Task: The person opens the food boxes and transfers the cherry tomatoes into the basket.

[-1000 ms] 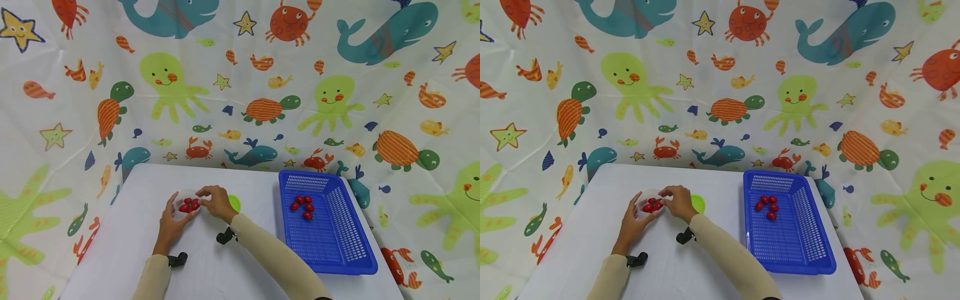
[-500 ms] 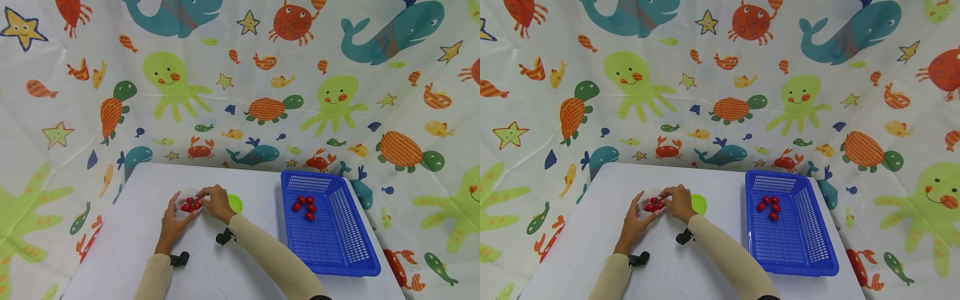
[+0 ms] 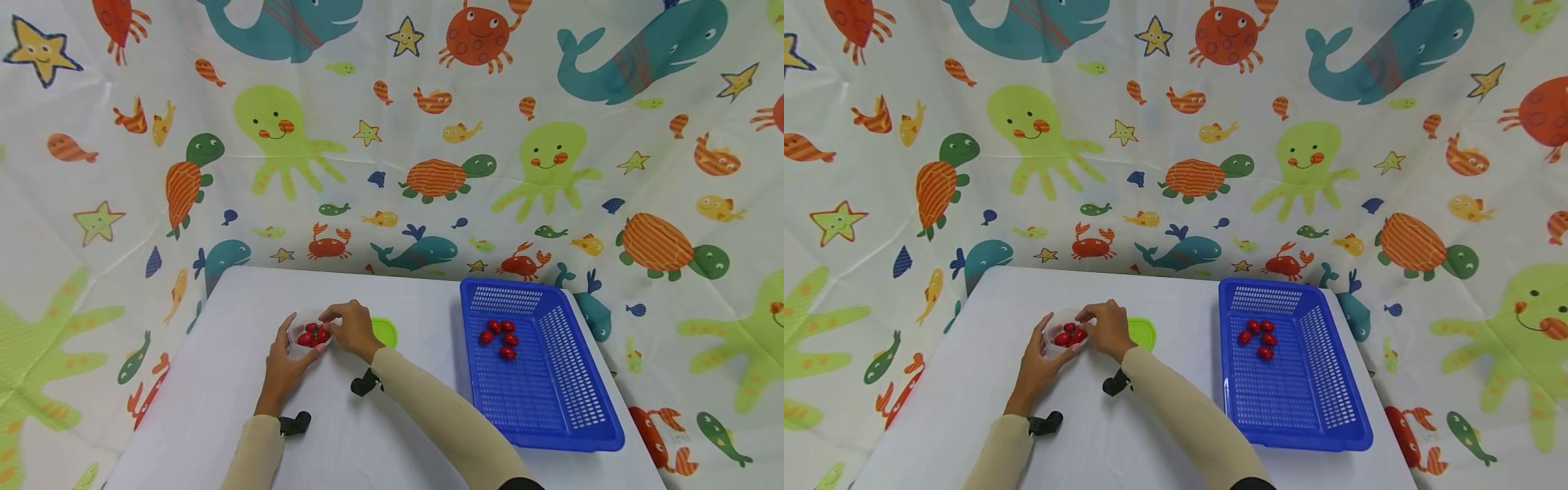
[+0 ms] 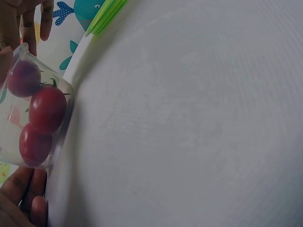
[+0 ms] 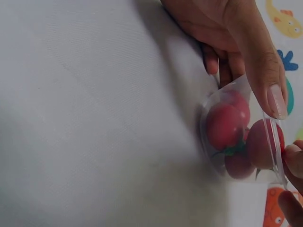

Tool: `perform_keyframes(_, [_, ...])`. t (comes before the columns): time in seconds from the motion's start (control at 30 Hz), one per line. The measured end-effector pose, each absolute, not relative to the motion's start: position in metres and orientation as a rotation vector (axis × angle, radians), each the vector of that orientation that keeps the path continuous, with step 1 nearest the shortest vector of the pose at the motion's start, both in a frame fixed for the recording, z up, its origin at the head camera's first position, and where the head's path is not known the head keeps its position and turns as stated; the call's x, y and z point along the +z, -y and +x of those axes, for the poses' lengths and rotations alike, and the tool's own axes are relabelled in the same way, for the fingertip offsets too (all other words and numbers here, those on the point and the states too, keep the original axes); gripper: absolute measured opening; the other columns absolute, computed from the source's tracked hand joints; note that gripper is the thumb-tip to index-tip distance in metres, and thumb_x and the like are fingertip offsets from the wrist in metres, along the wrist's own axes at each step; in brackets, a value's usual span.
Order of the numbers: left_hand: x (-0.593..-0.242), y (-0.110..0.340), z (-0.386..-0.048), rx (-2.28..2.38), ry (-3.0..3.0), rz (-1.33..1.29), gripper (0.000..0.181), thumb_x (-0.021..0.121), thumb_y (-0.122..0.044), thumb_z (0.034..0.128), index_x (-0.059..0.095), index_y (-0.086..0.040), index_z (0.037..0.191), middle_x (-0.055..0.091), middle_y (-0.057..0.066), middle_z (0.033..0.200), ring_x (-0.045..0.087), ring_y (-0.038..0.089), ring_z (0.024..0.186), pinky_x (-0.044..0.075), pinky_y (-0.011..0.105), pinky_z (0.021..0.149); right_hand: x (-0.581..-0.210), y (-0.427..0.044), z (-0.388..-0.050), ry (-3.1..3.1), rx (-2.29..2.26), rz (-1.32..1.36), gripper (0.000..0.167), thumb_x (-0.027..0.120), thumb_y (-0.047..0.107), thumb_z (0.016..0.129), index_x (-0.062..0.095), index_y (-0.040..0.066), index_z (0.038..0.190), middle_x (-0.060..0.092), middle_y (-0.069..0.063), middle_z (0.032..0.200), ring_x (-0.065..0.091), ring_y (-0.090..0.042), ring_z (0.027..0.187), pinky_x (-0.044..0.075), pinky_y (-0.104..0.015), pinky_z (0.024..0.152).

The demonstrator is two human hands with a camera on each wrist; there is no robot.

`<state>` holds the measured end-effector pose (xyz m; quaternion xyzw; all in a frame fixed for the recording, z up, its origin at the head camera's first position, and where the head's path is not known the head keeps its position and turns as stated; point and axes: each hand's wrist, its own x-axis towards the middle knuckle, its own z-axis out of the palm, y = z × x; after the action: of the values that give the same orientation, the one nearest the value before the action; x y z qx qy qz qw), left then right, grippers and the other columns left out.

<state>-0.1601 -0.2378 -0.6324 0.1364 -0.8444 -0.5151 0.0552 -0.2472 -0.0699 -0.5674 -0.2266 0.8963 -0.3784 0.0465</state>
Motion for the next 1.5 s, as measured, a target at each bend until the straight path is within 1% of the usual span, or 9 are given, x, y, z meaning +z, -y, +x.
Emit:
perform_keyframes(0.37, [-0.632,0.234,-0.163,-1.543,2.558,0.392,0.103,0.083,-0.049,0.0906,0.021,-0.029,0.170,0.035,0.018,0.172,0.032,0.052,0.157,0.034,0.070,0.123,-0.570,0.070,-0.252,-2.746,-1.132,-0.667,0.016,0.075,0.019,0.101,0.084,0.028,0.111,0.081,0.013,0.109,0.060,-0.007,0.106,0.047,-0.040,0.110])
perform_keyframes(0.5, [-0.631,0.233,-0.162,-1.551,2.561,0.393,0.103,0.082,-0.050,0.0910,0.020,-0.030,0.171,0.033,0.019,0.172,0.032,0.052,0.157,0.033,0.072,0.123,-0.571,0.069,-0.252,-2.752,-1.150,-0.665,0.016,0.075,0.018,0.101,0.084,0.028,0.110,0.081,0.013,0.108,0.061,-0.010,0.106,0.047,-0.037,0.106])
perform_keyframes(0.67, [-0.630,0.232,-0.162,-1.542,2.552,0.373,0.103,0.082,-0.049,0.0908,0.021,-0.028,0.171,0.035,0.019,0.172,0.033,0.052,0.157,0.033,0.070,0.123,-0.569,0.067,-0.251,-2.749,-1.213,-0.677,0.014,0.075,0.020,0.101,0.084,0.027,0.109,0.081,0.014,0.108,0.064,-0.015,0.105,0.050,-0.031,0.099])
perform_keyframes(0.77, [-0.630,0.233,-0.162,-1.538,2.550,0.371,0.103,0.083,-0.048,0.0908,0.021,-0.028,0.170,0.037,0.019,0.171,0.033,0.052,0.157,0.034,0.070,0.123,-0.566,0.066,-0.250,-2.730,-1.263,-0.686,0.015,0.074,0.017,0.101,0.084,0.024,0.110,0.081,0.012,0.109,0.068,-0.012,0.106,0.053,-0.028,0.103])
perform_keyframes(0.83, [-0.629,0.233,-0.162,-1.543,2.552,0.374,0.103,0.083,-0.048,0.0910,0.021,-0.028,0.170,0.037,0.020,0.171,0.033,0.052,0.156,0.033,0.070,0.124,-0.565,0.065,-0.249,-2.709,-1.300,-0.687,0.015,0.073,0.015,0.101,0.083,0.021,0.111,0.082,0.009,0.110,0.071,-0.011,0.107,0.056,-0.029,0.106])
perform_keyframes(1.0, [-0.631,0.234,-0.161,-1.550,2.555,0.384,0.103,0.083,-0.048,0.0906,0.021,-0.029,0.170,0.037,0.020,0.171,0.033,0.053,0.156,0.033,0.070,0.123,-0.563,0.064,-0.248,-2.688,-1.364,-0.694,0.014,0.073,0.013,0.101,0.081,0.018,0.111,0.082,0.005,0.110,0.072,-0.008,0.101,0.060,-0.028,0.101])
perform_keyframes(1.13, [-0.632,0.235,-0.160,-1.543,2.555,0.397,0.103,0.083,-0.051,0.0901,0.021,-0.030,0.170,0.035,0.019,0.172,0.033,0.052,0.156,0.034,0.072,0.122,-0.561,0.063,-0.247,-2.694,-1.388,-0.682,0.015,0.072,0.014,0.101,0.081,0.019,0.112,0.081,0.006,0.111,0.073,-0.006,0.101,0.059,-0.022,0.100])
perform_keyframes(1.2, [-0.633,0.236,-0.160,-1.535,2.559,0.408,0.104,0.082,-0.052,0.0900,0.020,-0.031,0.170,0.035,0.018,0.172,0.033,0.052,0.157,0.034,0.074,0.121,-0.559,0.061,-0.247,-2.694,-1.406,-0.675,0.015,0.072,0.014,0.101,0.081,0.019,0.112,0.081,0.007,0.111,0.073,-0.006,0.102,0.058,-0.021,0.100])
perform_keyframes(1.5, [-0.629,0.237,-0.159,-1.573,2.579,0.461,0.104,0.080,-0.056,0.0908,0.016,-0.036,0.171,0.030,0.016,0.174,0.028,0.051,0.158,0.033,0.075,0.121,-0.552,0.048,-0.250,-2.670,-1.470,-0.735,0.014,0.072,0.012,0.101,0.081,0.019,0.110,0.080,0.006,0.108,0.075,-0.005,0.102,0.060,-0.024,0.098])
